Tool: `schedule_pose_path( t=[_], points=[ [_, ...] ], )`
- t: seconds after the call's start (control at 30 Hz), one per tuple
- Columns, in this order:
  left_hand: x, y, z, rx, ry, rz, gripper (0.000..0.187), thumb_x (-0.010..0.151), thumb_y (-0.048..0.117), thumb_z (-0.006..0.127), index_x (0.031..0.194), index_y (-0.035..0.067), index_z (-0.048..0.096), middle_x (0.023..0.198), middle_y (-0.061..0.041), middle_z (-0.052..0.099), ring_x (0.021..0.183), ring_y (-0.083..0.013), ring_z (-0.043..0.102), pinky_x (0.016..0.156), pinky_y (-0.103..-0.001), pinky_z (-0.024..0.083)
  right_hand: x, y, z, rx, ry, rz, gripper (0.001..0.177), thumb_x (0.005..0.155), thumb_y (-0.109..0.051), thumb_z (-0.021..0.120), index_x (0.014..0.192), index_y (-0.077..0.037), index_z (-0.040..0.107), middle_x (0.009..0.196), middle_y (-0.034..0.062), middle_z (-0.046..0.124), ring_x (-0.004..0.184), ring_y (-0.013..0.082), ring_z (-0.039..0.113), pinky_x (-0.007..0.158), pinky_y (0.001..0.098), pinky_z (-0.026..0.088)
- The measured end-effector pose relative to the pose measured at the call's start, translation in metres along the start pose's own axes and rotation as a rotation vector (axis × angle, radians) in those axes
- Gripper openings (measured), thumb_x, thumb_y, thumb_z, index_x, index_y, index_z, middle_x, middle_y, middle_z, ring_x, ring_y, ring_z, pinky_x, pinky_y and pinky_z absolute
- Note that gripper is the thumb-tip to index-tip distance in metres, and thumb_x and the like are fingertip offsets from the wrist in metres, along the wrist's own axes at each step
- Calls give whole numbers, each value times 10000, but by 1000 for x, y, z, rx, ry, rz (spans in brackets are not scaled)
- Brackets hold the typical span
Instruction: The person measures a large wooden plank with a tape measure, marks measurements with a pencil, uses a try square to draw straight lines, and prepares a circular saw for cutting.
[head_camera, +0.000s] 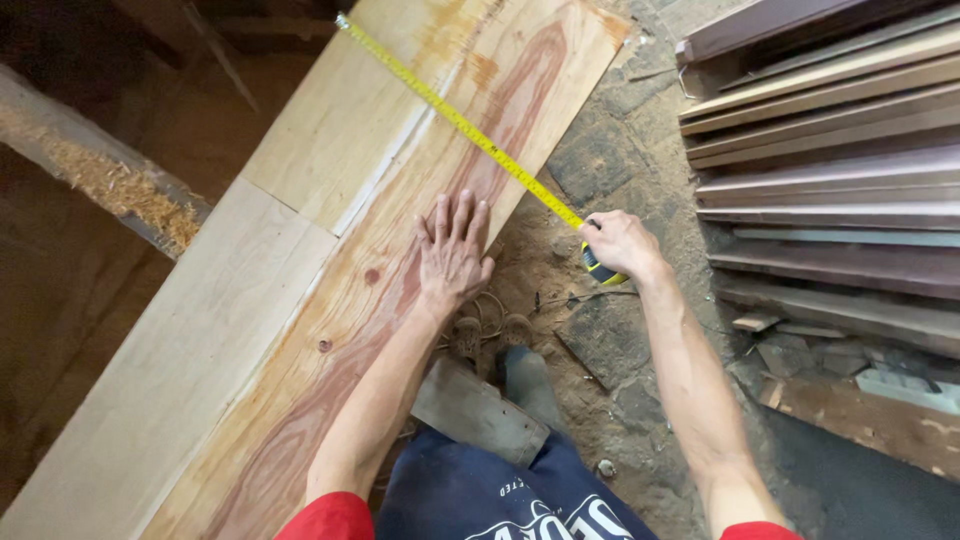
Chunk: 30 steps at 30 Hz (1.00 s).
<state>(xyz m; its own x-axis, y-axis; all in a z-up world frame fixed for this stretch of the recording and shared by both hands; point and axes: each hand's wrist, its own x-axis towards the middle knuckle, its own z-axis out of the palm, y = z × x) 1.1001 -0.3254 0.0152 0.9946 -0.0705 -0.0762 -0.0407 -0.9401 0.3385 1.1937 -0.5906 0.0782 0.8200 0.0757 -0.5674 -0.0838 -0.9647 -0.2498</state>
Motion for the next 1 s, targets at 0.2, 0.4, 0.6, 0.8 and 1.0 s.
schedule_pose_path(
  t=[0.2,0.4,0.6,0.8,1.0],
  points=[
    [3,4,-3,18,-36,-29,967,813,442,718,1617,207,234,1708,-81,118,1568,-382,43,1209,-713,56,49,30,-42,-94,45,-67,393,1004,-436,534,1081,-120,754,1055,216,731,1007,395,695,900,506,535],
    [0,6,-3,29,-18,-42,947,839,425,722,1627,231,233,1715,-75,118,1579,-377,41,1216,-706,67,73,54,-47,-120,119,-133,363,1012,-402,531,1138,-141,749,1127,223,718,1032,448,675,888,542,529],
    [0,10,-1,60,18,-51,924,884,412,726,1644,236,229,1719,-87,109,1579,-375,47,1230,-686,55,81,62,-50,-201,105,-156,352,1101,-304,454,1130,-102,740,865,199,739,707,339,710,609,512,562],
    [0,13,-3,90,13,-63,955,875,424,746,1647,235,216,1723,-71,112,1583,-369,50,1234,-680,59,67,52,-60,-136,91,-155,312,1093,-289,466,1143,-125,727,800,173,732,643,288,677,554,472,559],
    [0,12,-1,89,20,-80,945,863,421,752,1639,250,241,1721,-62,118,1581,-366,56,1234,-674,63,67,49,-67,-107,113,-178,295,1039,-306,504,1194,-184,724,821,138,706,674,238,641,619,492,500]
  ],
)
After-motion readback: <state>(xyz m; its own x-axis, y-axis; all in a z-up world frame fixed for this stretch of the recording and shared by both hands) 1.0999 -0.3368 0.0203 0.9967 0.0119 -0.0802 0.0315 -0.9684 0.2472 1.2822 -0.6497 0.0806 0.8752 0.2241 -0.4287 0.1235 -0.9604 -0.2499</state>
